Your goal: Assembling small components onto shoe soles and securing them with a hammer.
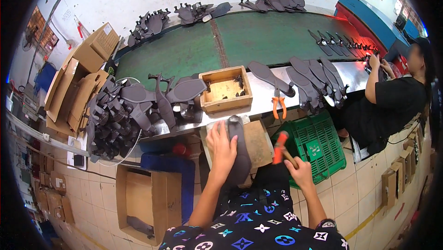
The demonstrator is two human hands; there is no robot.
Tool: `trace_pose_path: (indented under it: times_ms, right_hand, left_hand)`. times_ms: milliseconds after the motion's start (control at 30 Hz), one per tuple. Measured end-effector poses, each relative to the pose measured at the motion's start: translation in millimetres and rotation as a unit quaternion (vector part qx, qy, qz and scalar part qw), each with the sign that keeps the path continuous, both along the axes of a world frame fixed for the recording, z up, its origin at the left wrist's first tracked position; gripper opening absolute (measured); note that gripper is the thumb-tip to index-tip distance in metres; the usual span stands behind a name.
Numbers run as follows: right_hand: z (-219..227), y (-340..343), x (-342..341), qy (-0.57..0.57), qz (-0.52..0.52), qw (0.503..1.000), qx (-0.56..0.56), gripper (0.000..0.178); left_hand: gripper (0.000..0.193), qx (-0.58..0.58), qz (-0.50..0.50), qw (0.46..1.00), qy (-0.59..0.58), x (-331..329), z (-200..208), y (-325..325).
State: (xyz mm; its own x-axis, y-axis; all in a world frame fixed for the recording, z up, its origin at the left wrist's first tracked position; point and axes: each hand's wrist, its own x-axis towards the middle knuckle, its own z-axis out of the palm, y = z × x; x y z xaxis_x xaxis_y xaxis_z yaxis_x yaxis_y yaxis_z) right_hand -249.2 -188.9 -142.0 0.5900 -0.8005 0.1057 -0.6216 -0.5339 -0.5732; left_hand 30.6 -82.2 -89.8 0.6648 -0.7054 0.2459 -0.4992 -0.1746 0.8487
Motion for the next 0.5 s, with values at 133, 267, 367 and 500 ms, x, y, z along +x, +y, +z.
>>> trace_pose_path:
  times_ms: [133,267,367,500]
  right_hand:
    - [-24.6,8.1,-47.2,-0.141,-0.103,0.984,0.041,0.032]
    - [-33.0,10.5,-56.0,-0.278,-0.195,0.921,0.192,0.027]
    - [-13.9,2.8,-34.4,-0.306,-0.215,0.883,0.284,0.030]
    - [-21.0,-11.6,-18.6,-0.307,-0.177,0.898,0.259,0.029]
  left_hand:
    - [0.046,0.071,0.028,0.968,-0.240,16.7,7.6,-26.1]
    - [0.021,0.059,-0.053,0.970,-0.230,83.5,28.4,-112.7]
    - [0.025,0.295,-0.148,0.925,-0.189,125.9,20.1,-172.6]
    - [0.025,0.282,-0.191,0.910,-0.234,147.0,16.2,-207.0]
